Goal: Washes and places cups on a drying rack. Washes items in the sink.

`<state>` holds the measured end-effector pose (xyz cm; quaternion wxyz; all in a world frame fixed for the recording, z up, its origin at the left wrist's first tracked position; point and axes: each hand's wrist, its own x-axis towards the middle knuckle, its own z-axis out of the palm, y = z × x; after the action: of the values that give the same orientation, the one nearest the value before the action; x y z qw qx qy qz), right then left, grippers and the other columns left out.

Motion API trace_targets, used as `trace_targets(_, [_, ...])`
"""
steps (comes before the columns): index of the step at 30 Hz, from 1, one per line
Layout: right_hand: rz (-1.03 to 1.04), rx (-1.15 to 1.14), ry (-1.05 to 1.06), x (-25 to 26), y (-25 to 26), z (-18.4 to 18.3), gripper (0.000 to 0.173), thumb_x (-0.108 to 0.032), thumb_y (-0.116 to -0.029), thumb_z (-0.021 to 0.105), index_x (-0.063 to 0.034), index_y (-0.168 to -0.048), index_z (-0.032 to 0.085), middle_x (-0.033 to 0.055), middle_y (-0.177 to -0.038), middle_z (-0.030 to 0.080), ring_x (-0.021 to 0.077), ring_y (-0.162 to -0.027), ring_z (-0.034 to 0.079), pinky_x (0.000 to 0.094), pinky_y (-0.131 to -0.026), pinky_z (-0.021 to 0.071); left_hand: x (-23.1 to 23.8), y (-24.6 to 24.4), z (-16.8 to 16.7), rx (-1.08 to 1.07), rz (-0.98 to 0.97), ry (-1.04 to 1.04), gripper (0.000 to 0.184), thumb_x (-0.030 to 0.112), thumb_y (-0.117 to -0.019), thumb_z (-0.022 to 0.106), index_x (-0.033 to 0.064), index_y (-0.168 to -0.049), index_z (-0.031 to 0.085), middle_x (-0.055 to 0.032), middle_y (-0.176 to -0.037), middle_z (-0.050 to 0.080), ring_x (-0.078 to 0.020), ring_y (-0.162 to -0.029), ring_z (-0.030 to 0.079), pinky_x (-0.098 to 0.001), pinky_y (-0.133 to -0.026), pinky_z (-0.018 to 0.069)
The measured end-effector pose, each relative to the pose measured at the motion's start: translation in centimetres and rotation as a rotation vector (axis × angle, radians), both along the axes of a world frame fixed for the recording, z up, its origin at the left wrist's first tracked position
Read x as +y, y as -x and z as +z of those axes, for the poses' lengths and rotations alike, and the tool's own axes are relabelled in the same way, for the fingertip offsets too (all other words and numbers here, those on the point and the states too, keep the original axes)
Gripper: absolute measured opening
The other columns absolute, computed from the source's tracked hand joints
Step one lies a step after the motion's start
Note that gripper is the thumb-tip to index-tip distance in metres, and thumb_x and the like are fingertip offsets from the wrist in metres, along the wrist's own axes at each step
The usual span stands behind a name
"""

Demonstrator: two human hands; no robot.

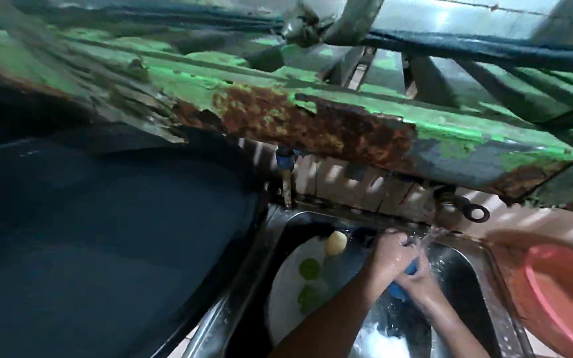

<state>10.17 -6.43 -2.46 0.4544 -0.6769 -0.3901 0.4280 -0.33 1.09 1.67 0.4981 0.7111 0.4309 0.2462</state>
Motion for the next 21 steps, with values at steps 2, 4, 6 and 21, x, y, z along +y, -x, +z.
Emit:
trace_targets(2, [0.056, 0.5, -0.034, -1.2, -0.6, -0.4, 0.099, -0.03, -0.0721, 0.087, -0.0122, -0.151, 0.029, 0.0136, -0.115, 0.067, 0.0239, -0.096, 0.072, 0.043, -0.079, 0.0633, 0.3, 1.3, 1.0, -0.095, -0.061, 0.093, 0.03, 0.03, -0.1004, 0.068, 0.0006, -0.094, 0.071, -0.0143, -0.108, 0.068, -0.0236, -0.099, 0.063, -0.0442, -0.087, 0.052])
trace_targets(4, [0.091, 0.667, 0.032, -1.3, -1.1, -0.9, 0.087, -0.029, -0.075, 0.088, -0.0086, -0.143, 0.036, 0.0167, -0.107, 0.07, 0.0286, -0.09, 0.073, 0.0461, -0.076, 0.064, 1.2, 2.2, 0.4, -0.207, -0.037, 0.265, 0.032, 0.031, -0.1046, 0.06, 0.0009, -0.113, 0.07, -0.0149, -0.113, 0.068, -0.0228, -0.102, 0.063, -0.0448, -0.091, 0.0513])
trace_targets(6, [0.014, 0.313, 0.132, -0.4, -0.6, -0.5, 0.09, -0.014, -0.0813, 0.079, -0.0128, -0.156, 0.027, 0.0145, -0.121, 0.064, 0.0225, -0.1, 0.069, 0.0403, -0.082, 0.061, 3.2, 2.7, -2.2, -0.203, 0.104, 0.322, 0.035, 0.03, -0.1053, 0.058, 0.0025, -0.125, 0.068, -0.016, -0.126, 0.068, -0.0261, -0.119, 0.062, -0.0488, -0.105, 0.0477])
trace_targets(21, [-0.165, 0.607, 0.222, 7.5, 1.4, 4.9, 0.04, -0.043, -0.1089, 0.041, -0.0116, -0.13, 0.053, 0.0142, -0.108, 0.063, 0.0297, -0.09, 0.068, 0.048, -0.071, 0.0595, -2.3, 1.9, -14.4, 0.66, -0.277, 0.046, 0.044, 0.014, -0.1034, 0.051, 0.0159, -0.147, 0.057, -0.0096, -0.171, 0.021, -0.035, -0.158, 0.017, -0.0555, -0.123, 0.0271])
